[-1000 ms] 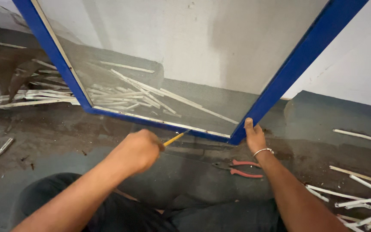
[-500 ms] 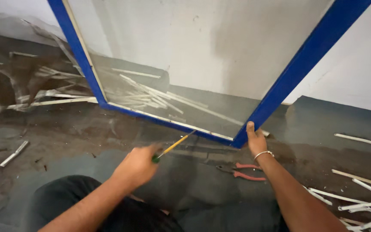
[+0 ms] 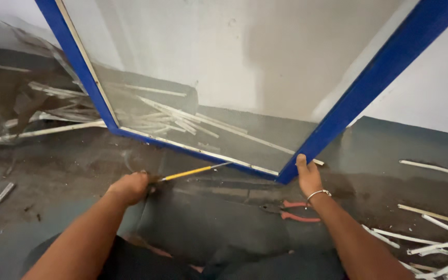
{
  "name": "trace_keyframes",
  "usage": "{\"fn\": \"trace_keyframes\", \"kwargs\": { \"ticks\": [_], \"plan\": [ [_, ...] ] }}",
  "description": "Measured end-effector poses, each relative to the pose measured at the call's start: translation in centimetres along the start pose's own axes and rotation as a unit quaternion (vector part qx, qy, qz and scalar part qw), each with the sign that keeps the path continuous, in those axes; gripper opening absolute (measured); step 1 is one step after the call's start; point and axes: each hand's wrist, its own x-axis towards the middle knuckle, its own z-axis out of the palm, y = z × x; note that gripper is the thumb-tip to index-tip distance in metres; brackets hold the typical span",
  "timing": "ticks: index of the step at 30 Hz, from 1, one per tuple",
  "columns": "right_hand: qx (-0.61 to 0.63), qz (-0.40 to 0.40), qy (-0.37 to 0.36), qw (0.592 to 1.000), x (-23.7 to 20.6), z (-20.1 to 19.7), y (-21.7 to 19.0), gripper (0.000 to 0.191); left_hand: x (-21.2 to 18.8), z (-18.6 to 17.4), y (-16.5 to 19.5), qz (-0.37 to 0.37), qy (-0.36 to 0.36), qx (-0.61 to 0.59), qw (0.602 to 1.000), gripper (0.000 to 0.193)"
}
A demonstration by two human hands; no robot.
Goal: The person inserts a white spline into the groove of a blue window screen frame using a screwdriver and pliers. They press the spline along the bottom edge, then move to the right and left edges, repeatedly using the screwdriver to push the spline and pliers to pull or adjust it.
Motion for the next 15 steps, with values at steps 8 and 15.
{"fn": "trace_keyframes", "kwargs": {
  "ticks": [8, 15],
  "plan": [
    [0.025, 0.000, -0.013, 1.000, 0.1, -0.2, 1.3, 0.094, -1.6, -4.3, 1.5, -0.004, -0.057, 0.036, 0.998, 0.037],
    [0.008, -0.006, -0.016, 1.000, -0.1, 0.5, 1.6, 0.090, -8.5, -11.0, 9.0, -0.013, -0.008, -0.001, 1.000, 0.030]
  ]
}}
